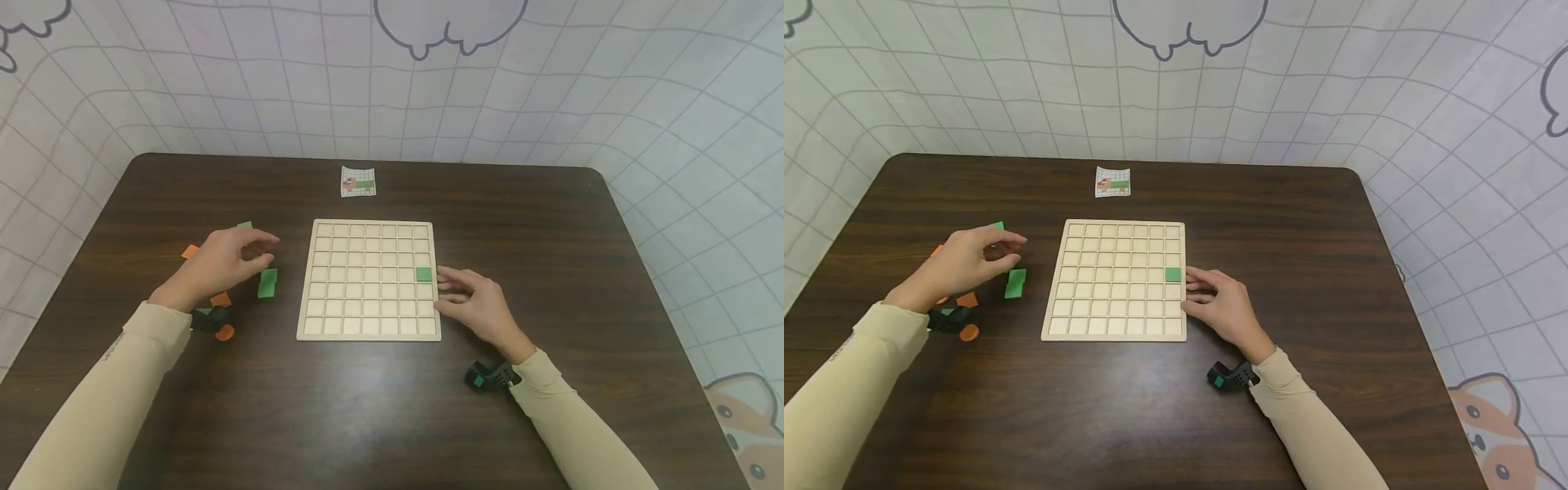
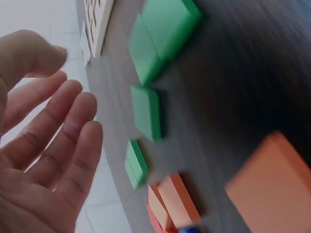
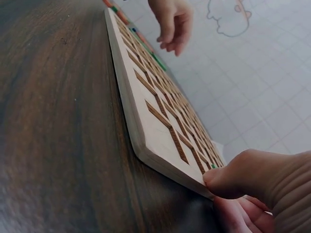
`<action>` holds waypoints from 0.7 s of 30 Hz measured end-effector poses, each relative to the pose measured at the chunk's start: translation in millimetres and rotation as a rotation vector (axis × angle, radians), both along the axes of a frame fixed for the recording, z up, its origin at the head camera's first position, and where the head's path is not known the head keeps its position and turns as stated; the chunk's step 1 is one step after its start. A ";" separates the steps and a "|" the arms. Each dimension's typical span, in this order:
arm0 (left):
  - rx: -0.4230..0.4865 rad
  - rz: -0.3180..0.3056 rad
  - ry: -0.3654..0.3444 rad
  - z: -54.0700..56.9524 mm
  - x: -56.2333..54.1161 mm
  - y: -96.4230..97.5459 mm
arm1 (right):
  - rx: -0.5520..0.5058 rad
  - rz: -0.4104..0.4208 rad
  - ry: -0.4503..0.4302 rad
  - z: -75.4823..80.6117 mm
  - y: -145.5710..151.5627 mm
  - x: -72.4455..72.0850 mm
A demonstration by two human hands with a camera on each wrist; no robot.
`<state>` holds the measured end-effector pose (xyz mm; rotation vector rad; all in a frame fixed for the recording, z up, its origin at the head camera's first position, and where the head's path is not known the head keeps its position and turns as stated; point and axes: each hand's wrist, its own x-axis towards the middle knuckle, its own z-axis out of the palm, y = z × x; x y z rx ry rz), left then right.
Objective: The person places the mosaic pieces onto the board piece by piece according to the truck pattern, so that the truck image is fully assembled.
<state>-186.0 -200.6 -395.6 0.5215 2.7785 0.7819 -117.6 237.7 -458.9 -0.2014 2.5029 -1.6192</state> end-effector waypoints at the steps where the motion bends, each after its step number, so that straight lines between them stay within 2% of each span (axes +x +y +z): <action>1: -0.010 -0.002 -0.012 -0.3 0.7 -3.1 | -0.002 0.000 -0.001 0.1 -0.2 0.1; 6: -0.056 -0.009 -0.092 -4.2 3.4 -16.7 | 0.015 0.000 0.005 0.4 -1.1 -0.1; 10: -0.083 -0.020 -0.113 -10.6 2.5 -21.2 | 0.027 0.002 0.013 1.2 -1.3 -0.6; 14: -0.095 -0.038 -0.102 -14.6 2.2 -22.7 | 0.026 0.005 0.010 1.6 -1.4 -1.1; 21: -0.119 -0.072 -0.054 -15.4 0.8 -23.8 | 0.022 0.005 -0.007 1.2 0.0 -0.5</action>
